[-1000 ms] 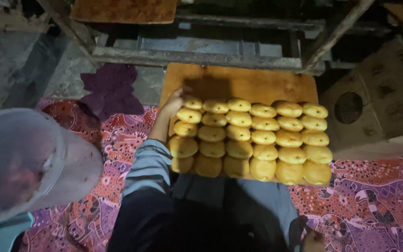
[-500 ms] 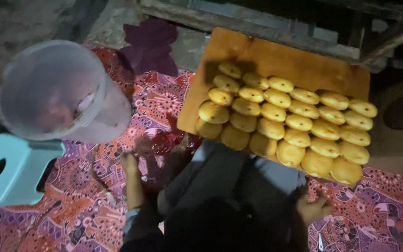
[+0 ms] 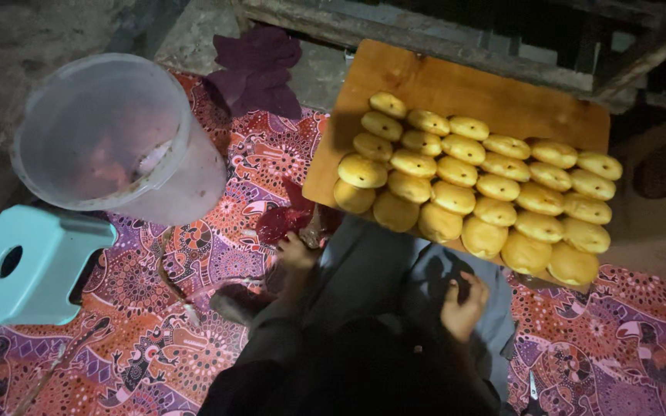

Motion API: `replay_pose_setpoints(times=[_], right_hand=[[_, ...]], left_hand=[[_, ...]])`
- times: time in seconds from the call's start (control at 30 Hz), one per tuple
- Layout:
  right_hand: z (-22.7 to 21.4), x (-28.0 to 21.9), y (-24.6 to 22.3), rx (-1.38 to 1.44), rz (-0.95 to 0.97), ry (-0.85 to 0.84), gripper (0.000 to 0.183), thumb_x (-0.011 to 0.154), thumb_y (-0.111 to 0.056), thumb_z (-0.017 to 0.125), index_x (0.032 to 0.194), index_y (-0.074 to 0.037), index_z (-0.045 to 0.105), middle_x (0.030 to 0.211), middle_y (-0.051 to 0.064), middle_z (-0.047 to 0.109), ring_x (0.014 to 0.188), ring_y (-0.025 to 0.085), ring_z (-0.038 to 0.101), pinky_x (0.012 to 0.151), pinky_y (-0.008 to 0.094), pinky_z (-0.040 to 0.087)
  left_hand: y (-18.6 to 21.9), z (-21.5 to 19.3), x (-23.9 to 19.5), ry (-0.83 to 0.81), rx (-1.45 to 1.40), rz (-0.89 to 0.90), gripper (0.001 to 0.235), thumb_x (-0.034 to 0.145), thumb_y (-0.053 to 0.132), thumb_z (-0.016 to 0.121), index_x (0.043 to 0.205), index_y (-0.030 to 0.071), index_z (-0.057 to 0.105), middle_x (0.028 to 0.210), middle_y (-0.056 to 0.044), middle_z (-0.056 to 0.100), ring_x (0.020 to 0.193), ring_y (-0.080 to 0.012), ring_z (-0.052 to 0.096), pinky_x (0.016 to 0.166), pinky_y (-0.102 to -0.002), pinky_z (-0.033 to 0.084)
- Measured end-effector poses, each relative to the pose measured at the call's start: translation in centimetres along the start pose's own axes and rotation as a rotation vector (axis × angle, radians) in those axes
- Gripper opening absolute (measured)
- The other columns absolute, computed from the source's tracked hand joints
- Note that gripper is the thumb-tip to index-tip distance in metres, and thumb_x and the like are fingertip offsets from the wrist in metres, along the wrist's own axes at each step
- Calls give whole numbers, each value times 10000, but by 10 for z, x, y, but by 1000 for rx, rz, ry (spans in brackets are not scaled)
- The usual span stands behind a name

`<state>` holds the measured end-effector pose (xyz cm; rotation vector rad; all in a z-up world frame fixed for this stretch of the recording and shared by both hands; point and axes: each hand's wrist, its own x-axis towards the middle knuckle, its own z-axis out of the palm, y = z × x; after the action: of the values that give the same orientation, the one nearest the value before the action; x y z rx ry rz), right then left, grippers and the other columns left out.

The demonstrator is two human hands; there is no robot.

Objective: The person sits on the floor and uses a knife to split small round buns, then fills them with a red paste from a plastic bag. The filled buns are placed back on a wooden board.

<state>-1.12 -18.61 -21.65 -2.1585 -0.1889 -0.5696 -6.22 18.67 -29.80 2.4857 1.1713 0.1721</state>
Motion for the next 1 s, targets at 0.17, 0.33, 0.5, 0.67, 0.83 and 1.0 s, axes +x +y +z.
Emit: replay_pose_setpoints(times=[0.17,0.33,0.5,0.67,0.83,1.0], right_hand=[[18,1,1,238,230,-228,230,975,-135,646,1183,-39,644,1152,149,680,1103,271,643,1022,411,504],[70,-9,-18,241,249,-836,417,971,-312,618,1281,-34,635,1217,130,709,1151,253,675,996,383,530],[98,-20,-44,572,-145,-839,575,985,-261,677,1436,37,478,1378,197,573,1274,304,530,1057,442,429],[36,8,-43,946,642,-698,424,892,-137,730,1280,-35,596,1018,55,655,840,181,624,714,381,547],[-46,12,-18,847,606,-255,231,916,-96,687,1136,-28,678,938,11,680,815,96,619,709,253,504],[-111,29,28,616,647,54,119,1007,-131,664,1044,-18,651,877,40,636,733,110,586,643,268,478]], left_hand=[[-20,-20,-10,4,-431,-27,442,816,339,747,1098,65,546,962,-165,695,853,-322,683,713,-437,553],[-9,-68,-45,-50,-991,21,407,778,157,720,1125,56,533,991,-139,711,866,-266,693,729,-405,565],[75,-104,-99,-318,-1192,-11,501,850,320,683,1285,74,645,1159,-135,722,1000,-300,692,822,-404,564],[151,-100,-160,-517,-687,624,324,854,231,783,1131,75,719,1013,-156,750,913,-343,714,760,-410,557],[209,-56,-209,-876,-1039,531,264,895,233,796,1049,32,720,886,-79,748,790,-182,689,709,-347,562],[262,-26,-247,-1356,-1327,497,355,933,193,765,1218,23,640,1058,-3,712,956,-84,650,838,-293,541]])
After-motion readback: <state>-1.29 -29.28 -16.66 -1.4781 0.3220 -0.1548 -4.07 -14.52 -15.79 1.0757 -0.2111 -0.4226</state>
